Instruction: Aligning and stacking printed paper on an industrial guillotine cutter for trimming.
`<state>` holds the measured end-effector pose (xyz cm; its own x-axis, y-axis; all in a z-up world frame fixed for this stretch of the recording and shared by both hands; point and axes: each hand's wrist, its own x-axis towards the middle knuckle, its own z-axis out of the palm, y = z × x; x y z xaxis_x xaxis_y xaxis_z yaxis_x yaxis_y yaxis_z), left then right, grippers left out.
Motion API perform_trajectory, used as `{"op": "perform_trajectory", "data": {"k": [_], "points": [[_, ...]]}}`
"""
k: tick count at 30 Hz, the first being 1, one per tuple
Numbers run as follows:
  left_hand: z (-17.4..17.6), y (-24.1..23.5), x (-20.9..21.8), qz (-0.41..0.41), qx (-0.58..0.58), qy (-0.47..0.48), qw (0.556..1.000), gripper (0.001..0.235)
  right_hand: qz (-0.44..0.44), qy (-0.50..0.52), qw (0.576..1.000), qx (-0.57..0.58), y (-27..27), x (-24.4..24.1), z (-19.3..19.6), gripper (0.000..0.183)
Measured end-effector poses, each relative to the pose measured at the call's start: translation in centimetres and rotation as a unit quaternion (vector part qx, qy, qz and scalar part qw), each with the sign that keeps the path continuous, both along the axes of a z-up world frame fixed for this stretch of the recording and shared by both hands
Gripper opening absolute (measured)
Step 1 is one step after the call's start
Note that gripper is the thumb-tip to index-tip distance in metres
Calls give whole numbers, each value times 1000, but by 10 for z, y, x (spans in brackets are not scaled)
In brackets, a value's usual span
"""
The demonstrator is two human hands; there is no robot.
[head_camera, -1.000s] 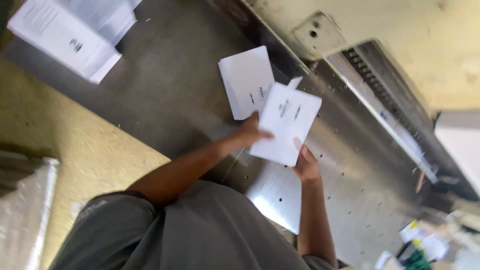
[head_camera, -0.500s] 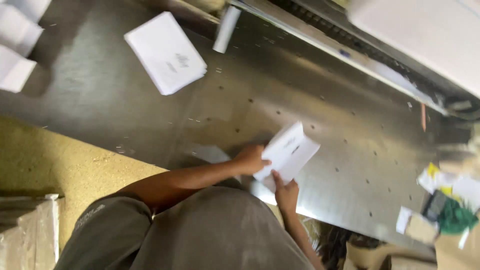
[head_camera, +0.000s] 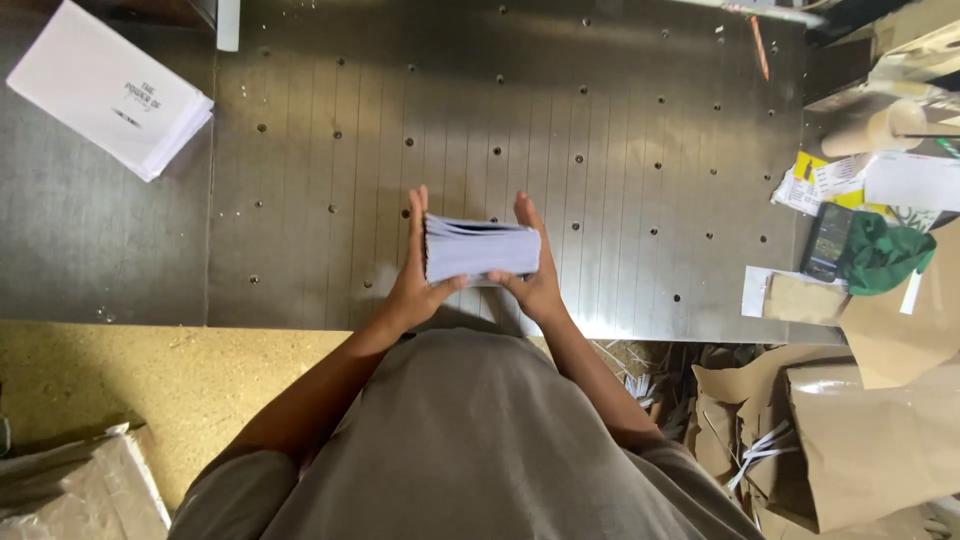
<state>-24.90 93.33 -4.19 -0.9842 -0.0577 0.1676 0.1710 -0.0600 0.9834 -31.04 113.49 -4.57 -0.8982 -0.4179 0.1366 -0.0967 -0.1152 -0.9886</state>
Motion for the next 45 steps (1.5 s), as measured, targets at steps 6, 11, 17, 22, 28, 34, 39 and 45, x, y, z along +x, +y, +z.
{"op": "perform_trajectory", "data": {"k": [6,11,17,22,28,34,39,45], "points": [[-90,11,-48,-17,-12,-141,990,100,-74,-128,963,225,6,-35,-43,82],[-3,24,-51,-25,-25,-104,994,89,-78,-74,977,184,39,-47,-11,50],[25,23,-18,-47,-7,23,999,93,51,19,998,25,37,-29,23,109],[-12,21,-36,-19,-42,4,999,95,22,38,998,39,22,-46,7,103],[-108,36,-74,12,-83,-112,990,95,-51,-94,969,222,25,-72,-34,54],[23,34,-36,-22,-22,-1,1000,96,-45,-20,987,150,65,-49,-17,75],[30,39,-16,-40,-40,28,998,95,36,45,997,43,45,-30,24,112],[-85,45,-60,0,-56,-39,998,99,-75,-87,989,97,34,-59,-44,67]]}}
